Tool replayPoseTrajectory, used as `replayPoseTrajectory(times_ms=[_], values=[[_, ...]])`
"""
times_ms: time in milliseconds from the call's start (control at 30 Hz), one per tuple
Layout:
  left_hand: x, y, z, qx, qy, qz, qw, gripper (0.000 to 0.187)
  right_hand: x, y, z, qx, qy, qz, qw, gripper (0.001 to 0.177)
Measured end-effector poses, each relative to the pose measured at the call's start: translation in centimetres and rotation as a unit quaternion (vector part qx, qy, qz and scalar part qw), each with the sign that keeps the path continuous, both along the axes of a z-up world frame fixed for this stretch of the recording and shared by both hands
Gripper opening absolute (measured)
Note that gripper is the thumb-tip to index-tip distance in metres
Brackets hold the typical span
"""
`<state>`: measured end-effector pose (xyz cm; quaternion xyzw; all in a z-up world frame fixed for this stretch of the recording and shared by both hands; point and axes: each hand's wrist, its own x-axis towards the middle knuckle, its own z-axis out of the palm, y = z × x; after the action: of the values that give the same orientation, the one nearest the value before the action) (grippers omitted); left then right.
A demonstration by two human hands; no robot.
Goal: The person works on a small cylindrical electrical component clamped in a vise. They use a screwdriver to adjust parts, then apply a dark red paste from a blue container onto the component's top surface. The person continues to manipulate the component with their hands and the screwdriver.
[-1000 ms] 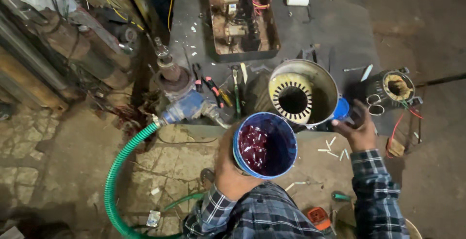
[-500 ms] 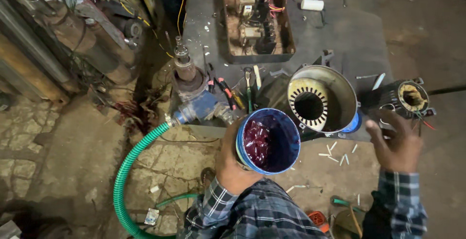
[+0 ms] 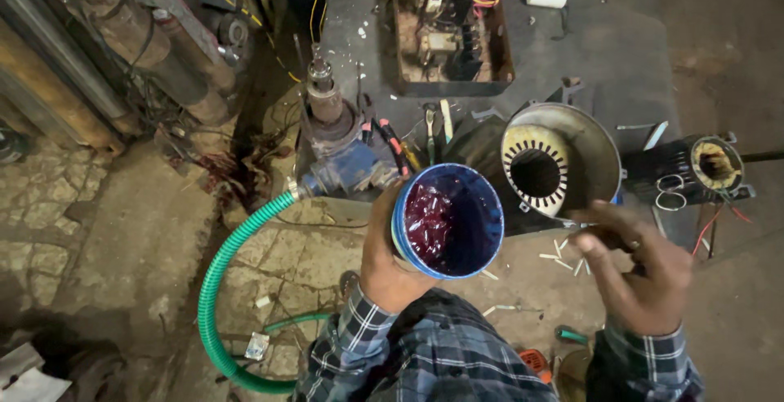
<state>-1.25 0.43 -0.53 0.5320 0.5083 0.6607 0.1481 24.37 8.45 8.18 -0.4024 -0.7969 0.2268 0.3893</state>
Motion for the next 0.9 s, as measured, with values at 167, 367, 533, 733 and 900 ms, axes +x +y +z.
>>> replayPoseTrajectory(times_ms=[167,367,533,733,900], values=[[0.2,-0.5,-0.6,0.001,-0.01,-0.01,1.0,0.104,-1.4,-0.5,0.4,-0.006,-0.052,0.113,0.992,0.06],[-0.4,-1.2,-0.6,0.019,0.054,0.009,0.998,0.103,-2.8,-0.6,1.6,0.077,-0.143,0.188,0.969,0.085],[-1.1,-1.9,-0.6,0.008,0.096,0.008,0.995,0.095,-3.4,0.1,2.9,0.056,-0.256,0.185,0.947,0.086],[-1.4,-2.2,-0.6,0.012,0.135,0.006,0.991,0.095,-4.5,0.1,4.6,0.085,-0.362,0.272,0.887,0.101],[-1.0,-2.2,-0.5,0.029,0.176,-0.007,0.984,0.092,-6.9,0.3,4.5,-0.113,-0.562,0.28,0.77,0.123]])
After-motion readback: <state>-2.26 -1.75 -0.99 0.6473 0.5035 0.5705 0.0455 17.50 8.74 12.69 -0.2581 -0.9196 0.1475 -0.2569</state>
